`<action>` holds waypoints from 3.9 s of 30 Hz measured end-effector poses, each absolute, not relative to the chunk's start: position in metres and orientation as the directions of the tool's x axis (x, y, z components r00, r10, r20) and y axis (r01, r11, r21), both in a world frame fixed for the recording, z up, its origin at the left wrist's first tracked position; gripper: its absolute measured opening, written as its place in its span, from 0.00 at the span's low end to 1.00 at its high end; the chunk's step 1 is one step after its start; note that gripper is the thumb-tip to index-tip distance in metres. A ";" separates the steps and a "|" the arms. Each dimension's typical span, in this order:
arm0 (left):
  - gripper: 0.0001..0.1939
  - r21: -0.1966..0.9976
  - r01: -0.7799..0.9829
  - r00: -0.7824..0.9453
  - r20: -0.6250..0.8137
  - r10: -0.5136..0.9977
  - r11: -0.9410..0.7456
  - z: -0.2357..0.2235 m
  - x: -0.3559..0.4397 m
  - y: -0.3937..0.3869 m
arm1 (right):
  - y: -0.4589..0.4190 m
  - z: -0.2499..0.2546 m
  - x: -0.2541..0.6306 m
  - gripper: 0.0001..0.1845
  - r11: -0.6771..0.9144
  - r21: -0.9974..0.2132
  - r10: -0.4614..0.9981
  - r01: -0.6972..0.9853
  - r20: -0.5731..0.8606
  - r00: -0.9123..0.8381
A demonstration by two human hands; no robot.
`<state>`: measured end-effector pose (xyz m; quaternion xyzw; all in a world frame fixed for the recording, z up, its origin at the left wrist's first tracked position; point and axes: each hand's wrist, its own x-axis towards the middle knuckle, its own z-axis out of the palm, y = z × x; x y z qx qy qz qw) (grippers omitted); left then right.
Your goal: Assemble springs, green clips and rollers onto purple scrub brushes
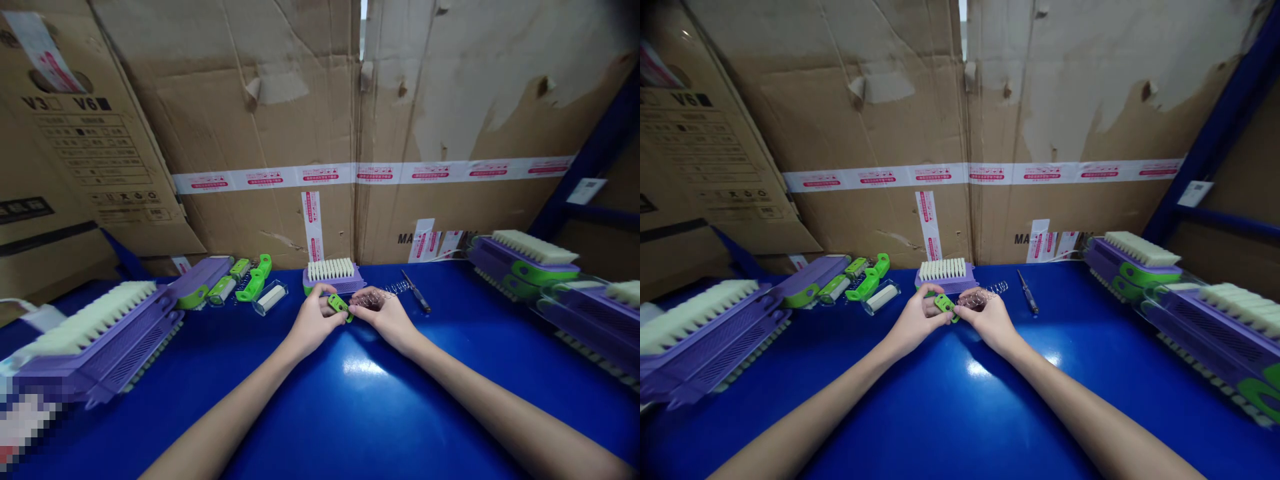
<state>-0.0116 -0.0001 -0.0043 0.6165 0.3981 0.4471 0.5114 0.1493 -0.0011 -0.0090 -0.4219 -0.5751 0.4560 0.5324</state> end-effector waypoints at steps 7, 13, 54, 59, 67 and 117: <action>0.19 0.987 0.022 0.306 0.147 0.941 -0.161 -0.002 -0.010 -0.003 | -0.003 -0.012 0.149 0.16 0.280 -0.957 0.958 0.083 0.272 -0.091; 0.17 0.981 0.020 0.319 0.177 0.931 -0.194 -0.002 -0.011 -0.003 | -0.006 -0.010 0.149 0.15 0.336 -0.935 0.940 0.113 0.325 -0.106; 0.25 0.975 0.065 0.387 0.172 0.906 -0.213 0.000 -0.017 0.000 | -0.017 -0.004 0.148 0.08 0.547 -0.716 0.835 0.433 0.505 -0.220; 0.28 0.969 0.071 0.400 0.191 0.897 -0.237 -0.004 -0.018 0.000 | -0.017 -0.003 0.148 0.06 0.534 -0.716 0.842 0.451 0.500 -0.203; 0.26 0.962 0.118 0.381 0.185 0.906 -0.246 -0.002 -0.015 -0.001 | -0.015 -0.003 0.148 0.06 0.541 -0.699 0.838 0.468 0.498 -0.224; 0.17 0.949 0.189 0.337 0.181 0.924 -0.254 -0.001 -0.014 -0.001 | -0.015 -0.006 0.158 0.12 0.722 -0.549 0.691 0.421 0.596 -0.408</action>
